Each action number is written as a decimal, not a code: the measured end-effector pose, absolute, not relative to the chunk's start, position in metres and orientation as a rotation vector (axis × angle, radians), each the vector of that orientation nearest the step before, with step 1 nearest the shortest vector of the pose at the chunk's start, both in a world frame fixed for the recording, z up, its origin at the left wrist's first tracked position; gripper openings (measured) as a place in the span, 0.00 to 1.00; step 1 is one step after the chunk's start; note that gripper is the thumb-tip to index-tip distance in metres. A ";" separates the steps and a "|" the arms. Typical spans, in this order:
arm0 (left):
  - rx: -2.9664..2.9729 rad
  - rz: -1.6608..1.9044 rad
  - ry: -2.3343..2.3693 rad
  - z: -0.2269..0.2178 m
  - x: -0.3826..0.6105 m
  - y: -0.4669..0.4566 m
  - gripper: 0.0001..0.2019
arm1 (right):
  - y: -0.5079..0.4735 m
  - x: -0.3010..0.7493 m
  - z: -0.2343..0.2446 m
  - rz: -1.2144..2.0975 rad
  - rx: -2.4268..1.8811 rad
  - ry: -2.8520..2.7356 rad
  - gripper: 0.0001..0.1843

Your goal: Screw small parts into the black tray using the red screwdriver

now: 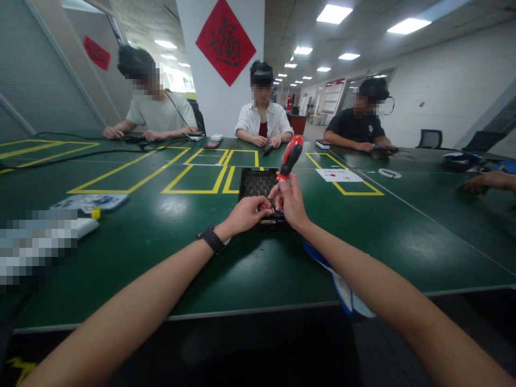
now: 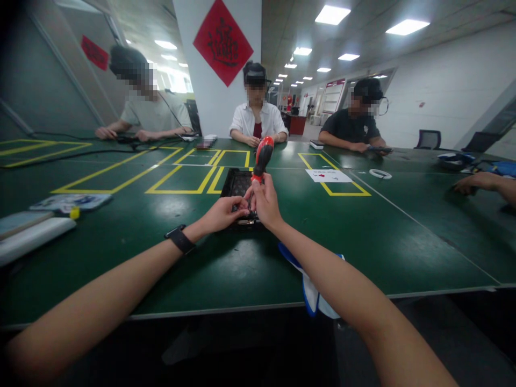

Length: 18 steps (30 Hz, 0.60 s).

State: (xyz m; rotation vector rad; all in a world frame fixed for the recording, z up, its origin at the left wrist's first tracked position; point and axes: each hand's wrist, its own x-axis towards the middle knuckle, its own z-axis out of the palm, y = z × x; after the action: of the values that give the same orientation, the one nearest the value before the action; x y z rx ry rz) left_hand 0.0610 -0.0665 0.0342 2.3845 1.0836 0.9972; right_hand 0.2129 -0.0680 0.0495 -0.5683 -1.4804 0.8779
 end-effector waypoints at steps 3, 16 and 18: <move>2.435 0.969 1.020 0.035 0.060 -0.066 0.08 | -0.067 0.213 0.049 0.916 -0.555 -1.474 0.19; 2.353 1.044 1.091 0.033 0.062 -0.067 0.07 | -0.069 0.212 0.051 0.879 -0.565 -1.491 0.16; 2.401 1.049 1.088 0.033 0.062 -0.066 0.07 | -0.069 0.212 0.051 0.877 -0.562 -1.479 0.16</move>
State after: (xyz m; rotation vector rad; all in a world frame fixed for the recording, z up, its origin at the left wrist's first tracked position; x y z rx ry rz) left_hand 0.0616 -0.0659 0.0325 2.4006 1.0880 1.0488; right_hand 0.2125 -0.0686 0.0512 -0.5625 -1.4791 0.8767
